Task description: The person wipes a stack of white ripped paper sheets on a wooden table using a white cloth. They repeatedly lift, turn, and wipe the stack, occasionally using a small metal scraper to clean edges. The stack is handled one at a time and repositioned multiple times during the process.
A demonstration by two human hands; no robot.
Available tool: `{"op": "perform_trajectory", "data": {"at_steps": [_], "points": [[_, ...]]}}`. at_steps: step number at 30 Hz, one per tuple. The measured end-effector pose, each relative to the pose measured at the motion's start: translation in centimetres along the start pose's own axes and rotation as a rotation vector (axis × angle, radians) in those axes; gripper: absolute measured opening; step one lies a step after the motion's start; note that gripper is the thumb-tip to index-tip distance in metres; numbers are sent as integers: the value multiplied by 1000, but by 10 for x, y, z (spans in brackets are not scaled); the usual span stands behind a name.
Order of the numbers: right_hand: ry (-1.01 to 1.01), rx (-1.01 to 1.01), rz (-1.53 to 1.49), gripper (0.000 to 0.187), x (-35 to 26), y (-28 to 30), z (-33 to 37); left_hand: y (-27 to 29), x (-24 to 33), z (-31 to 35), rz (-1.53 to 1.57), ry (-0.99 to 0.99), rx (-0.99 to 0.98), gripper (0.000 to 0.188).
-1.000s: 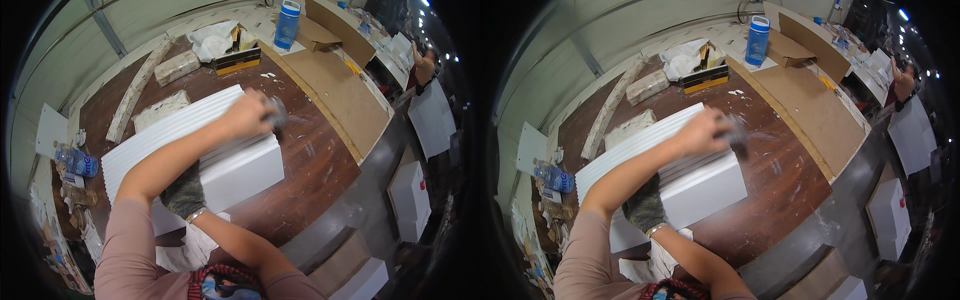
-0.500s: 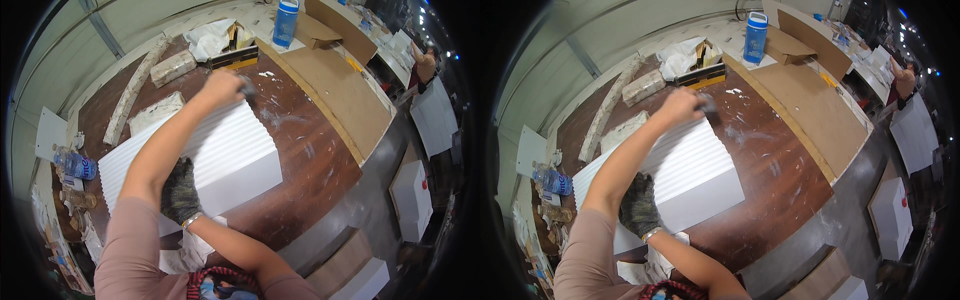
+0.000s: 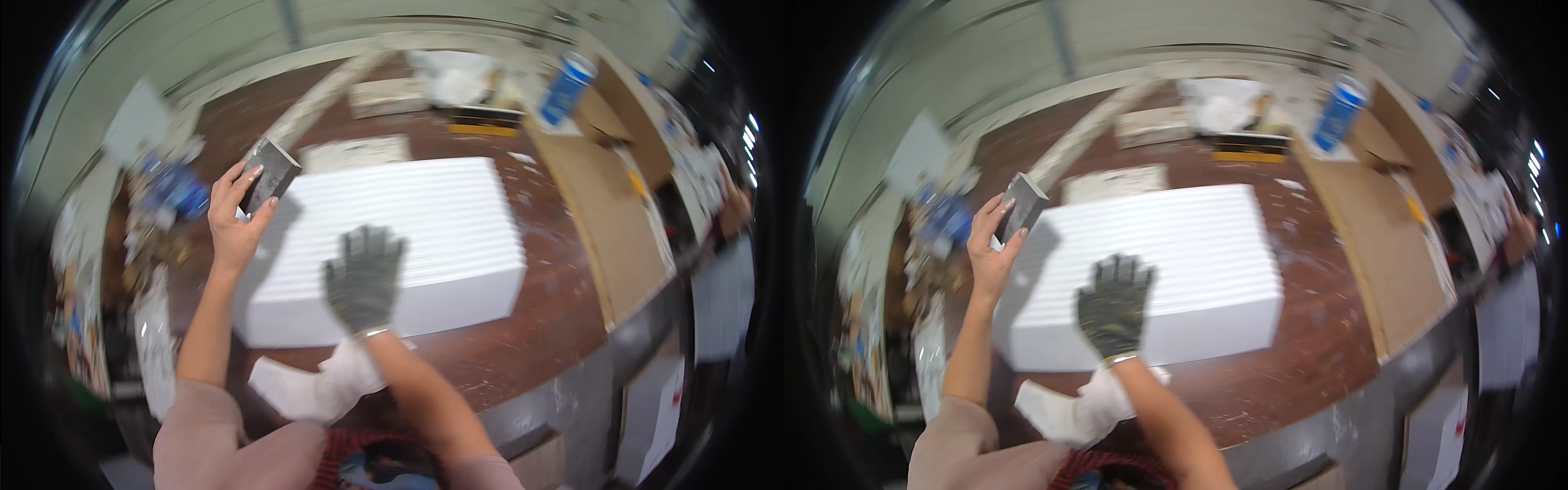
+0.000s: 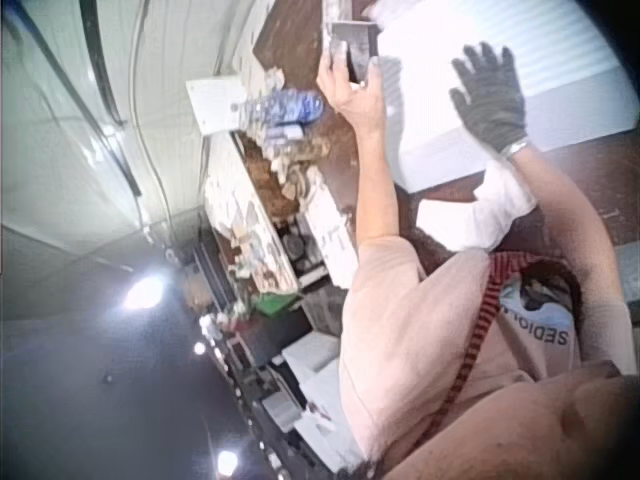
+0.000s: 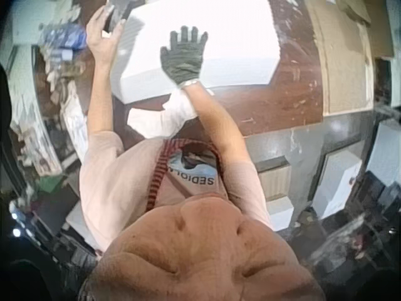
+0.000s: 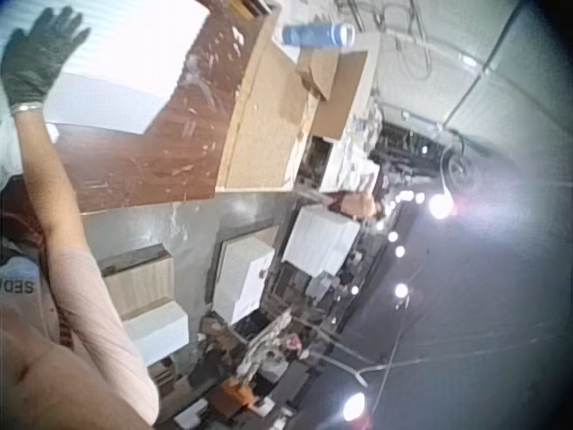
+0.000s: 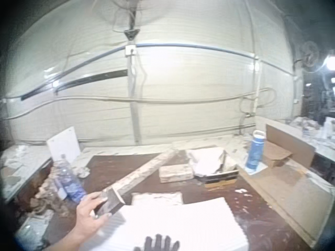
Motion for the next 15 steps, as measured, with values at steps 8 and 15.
{"op": "perform_trajectory", "data": {"at_steps": [8, 15], "points": [[129, 200, 290, 42, 0, -8, 4, 125, -95, 212, -446, 632, 57, 46], [101, 75, 335, 37, 1, -7, -1, 205, -102, 289, -482, 571, 203, 46]]}}
Point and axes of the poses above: each hand's wrist, its own z-axis away from the middle knuckle, its own y-axis out of the back of the hand, x = y × z, the point moved 1 cm from there along -z, towards the middle knuckle, and after that the axes turned 6 degrees about -x, right-handed, at the moved point
